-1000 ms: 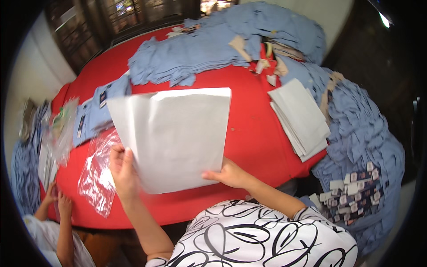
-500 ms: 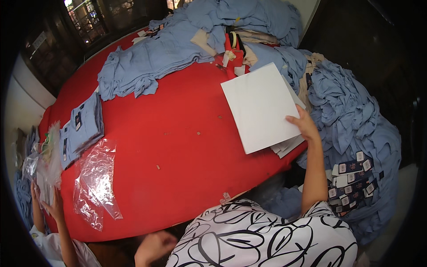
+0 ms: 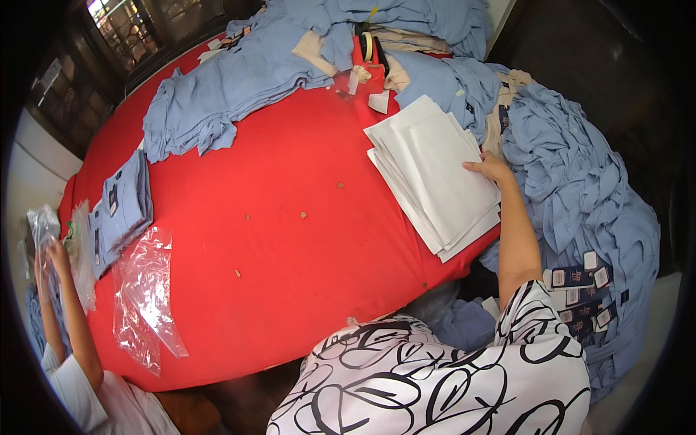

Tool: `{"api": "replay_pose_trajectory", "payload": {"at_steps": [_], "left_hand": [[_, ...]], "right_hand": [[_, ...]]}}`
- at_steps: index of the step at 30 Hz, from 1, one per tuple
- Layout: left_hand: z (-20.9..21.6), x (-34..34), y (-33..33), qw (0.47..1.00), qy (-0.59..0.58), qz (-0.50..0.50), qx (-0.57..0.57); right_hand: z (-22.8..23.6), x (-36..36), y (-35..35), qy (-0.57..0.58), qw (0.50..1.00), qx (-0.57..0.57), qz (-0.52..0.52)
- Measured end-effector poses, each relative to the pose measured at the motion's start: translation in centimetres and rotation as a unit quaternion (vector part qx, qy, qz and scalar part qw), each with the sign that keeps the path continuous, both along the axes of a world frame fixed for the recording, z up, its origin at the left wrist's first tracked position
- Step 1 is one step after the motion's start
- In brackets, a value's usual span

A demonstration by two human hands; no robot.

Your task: The person sorts and organizes stacks of folded shirts and paper inserts on a red table. The person picks up and arranges stacks of shirts and papers, moving them from one area of the table to another by hand.

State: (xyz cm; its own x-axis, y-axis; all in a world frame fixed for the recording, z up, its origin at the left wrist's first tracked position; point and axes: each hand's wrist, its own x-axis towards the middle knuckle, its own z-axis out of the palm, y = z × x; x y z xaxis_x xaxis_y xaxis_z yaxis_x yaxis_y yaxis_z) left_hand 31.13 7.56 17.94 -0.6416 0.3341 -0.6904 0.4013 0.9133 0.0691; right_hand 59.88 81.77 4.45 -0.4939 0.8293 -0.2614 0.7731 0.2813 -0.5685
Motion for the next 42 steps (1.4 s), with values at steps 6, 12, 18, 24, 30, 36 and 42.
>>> {"api": "replay_pose_trajectory", "payload": {"at_steps": [6,12,18,24,30,36,42], "left_hand": [[0.0,1.6,-0.7,1.0,-0.005,0.029,0.007],[0.5,8.4,-2.3,0.996,-0.075,0.007,0.055],[1.2,18.5,-2.4,0.963,-0.202,-0.019,0.175],[-3.1,13.6,9.0,0.934,-0.078,0.109,0.332],[-13.4,10.4,31.3,0.78,-0.313,0.188,0.508],[-13.1,9.3,42.0,0.728,-0.276,0.243,0.578],[-14.1,11.8,43.3,0.72,-0.34,0.227,0.561]], "right_hand": [[2.3,-1.5,-1.9,0.015,0.996,-0.087,-0.018],[-2.0,-0.9,1.5,0.09,0.994,0.055,0.001],[3.1,-1.6,-2.0,0.031,0.99,-0.134,-0.022],[1.3,-0.5,-5.9,-0.089,0.98,0.169,-0.061],[0.4,-0.1,-12.4,-0.099,0.98,0.17,-0.034],[-1.0,1.3,-13.2,-0.058,0.978,0.17,-0.105],[-1.5,0.4,-10.7,-0.031,0.97,0.188,-0.148]]}}
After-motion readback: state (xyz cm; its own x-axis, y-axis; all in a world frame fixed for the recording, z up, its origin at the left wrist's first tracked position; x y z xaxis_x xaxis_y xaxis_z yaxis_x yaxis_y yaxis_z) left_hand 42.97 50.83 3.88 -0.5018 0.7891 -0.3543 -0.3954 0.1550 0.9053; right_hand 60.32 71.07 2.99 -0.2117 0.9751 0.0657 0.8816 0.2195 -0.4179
